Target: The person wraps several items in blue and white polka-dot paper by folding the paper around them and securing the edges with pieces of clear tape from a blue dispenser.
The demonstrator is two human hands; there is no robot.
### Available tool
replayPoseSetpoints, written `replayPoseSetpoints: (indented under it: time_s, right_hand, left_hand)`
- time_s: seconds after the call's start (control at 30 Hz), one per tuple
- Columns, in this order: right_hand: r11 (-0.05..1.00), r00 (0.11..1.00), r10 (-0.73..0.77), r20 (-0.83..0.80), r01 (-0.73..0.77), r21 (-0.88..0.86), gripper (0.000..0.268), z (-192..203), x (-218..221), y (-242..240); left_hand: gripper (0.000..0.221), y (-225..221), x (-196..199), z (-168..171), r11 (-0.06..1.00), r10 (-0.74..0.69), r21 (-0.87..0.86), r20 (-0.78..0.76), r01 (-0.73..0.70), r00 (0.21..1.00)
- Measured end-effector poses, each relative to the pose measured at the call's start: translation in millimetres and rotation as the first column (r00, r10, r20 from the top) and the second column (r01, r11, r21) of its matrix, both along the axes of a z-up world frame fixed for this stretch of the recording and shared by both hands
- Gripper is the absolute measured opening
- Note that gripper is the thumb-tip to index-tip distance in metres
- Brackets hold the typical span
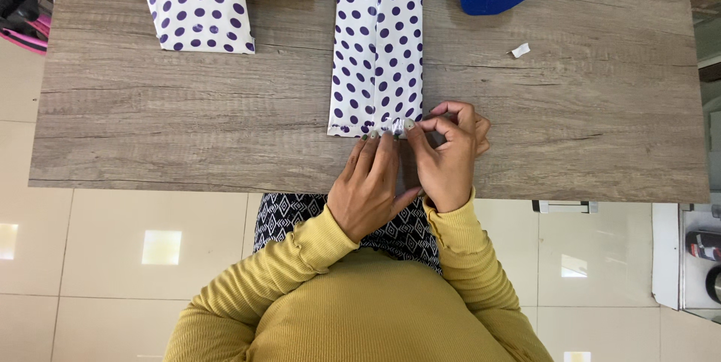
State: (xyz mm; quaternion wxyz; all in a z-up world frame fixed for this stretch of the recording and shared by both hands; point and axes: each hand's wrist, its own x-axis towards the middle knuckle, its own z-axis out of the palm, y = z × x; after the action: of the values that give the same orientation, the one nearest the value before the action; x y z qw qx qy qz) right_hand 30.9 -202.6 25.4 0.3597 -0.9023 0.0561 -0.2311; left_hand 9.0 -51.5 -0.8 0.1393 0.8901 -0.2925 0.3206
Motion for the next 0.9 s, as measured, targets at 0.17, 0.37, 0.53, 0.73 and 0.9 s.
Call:
replayPoseSetpoints:
  time_s: [0.17, 0.37, 0.53, 0.73, 0.9]
  right_hand:
    - [0.996, 0.999, -0.046, 0.027, 0.048, -0.079, 0.013, 0, 0, 1]
    - [0.957, 0.985, -0.173, -0.02, 0.163, -0.238, 0.041, 1, 6, -7]
    - [0.962, 0.987, -0.133, -0.086, 0.107, -0.252, 0.045, 3, 7, -6]
    - [0.963, 0.976, -0.122, -0.178, 0.073, -0.26, 0.036, -5, 10, -10]
    - [0.965, 0.972, -0.134, -0.19, 0.084, -0.25, 0.022, -17, 12, -22]
  left_hand:
    - [0.073, 3, 1, 6, 1.0, -0.001, 0.029, 0.007, 0.001, 1.0]
    - [0.074, 1, 1, 6, 0.999, 0.022, 0.032, 0.013, -0.023, 1.0]
    - [0.082, -1, 5, 14, 0.995, 0.038, 0.093, -0.035, -0.034, 0.999]
    - [0.086, -6, 8, 30, 0.987, 0.068, 0.153, -0.119, -0.049, 0.991]
    - [0.093, 1, 2, 40, 0.94, 0.201, 0.321, -0.241, -0.117, 0.949]
